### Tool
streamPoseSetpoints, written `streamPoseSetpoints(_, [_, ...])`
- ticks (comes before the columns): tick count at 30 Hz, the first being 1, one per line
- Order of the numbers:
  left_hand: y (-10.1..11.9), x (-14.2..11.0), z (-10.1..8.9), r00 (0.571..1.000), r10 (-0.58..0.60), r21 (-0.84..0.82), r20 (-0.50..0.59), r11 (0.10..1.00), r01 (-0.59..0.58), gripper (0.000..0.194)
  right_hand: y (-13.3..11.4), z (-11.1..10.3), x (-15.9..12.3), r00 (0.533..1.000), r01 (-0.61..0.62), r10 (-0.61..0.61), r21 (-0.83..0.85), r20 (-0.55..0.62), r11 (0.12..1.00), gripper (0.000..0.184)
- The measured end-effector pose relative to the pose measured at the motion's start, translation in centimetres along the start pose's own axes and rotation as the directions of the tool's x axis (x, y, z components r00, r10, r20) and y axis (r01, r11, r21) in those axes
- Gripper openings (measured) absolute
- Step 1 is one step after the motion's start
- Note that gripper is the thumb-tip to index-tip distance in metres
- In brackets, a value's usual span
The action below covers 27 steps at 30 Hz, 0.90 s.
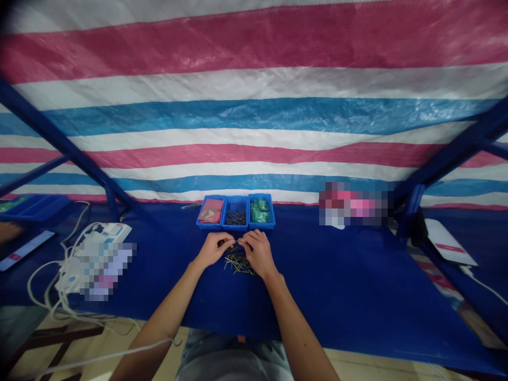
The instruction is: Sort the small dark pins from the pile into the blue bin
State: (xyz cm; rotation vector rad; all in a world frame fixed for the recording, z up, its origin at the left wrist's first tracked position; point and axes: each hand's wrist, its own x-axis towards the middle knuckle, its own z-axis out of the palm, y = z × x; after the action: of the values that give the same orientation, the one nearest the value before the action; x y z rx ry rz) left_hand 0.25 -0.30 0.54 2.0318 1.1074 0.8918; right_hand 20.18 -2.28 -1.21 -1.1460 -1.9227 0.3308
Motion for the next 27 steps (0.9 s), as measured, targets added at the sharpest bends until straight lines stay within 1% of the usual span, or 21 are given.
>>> streamPoseSetpoints(12, [-0.4,-0.1,0.2,1.0,-0.002,-0.025,0.007,1.0,0.002,0.024,-0.5,0.3,0.0,1.0,-0.012,0.011,0.02,0.026,1.0,0.013])
streamPoseSetpoints(20, [-0.1,-0.1,0.1,1.0,0.002,-0.011,0.013,1.0,-0.002,0.028,-1.1,0.1,0.1,0.999,-0.012,0.011,0.027,0.048,1.0,0.018])
streamPoseSetpoints(27, [-0.1,-0.1,0.1,1.0,0.011,0.014,-0.007,1.0,-0.011,0.024,-1.1,0.1,0.1,0.998,-0.009,0.011,-0.02,0.064,1.0,0.02])
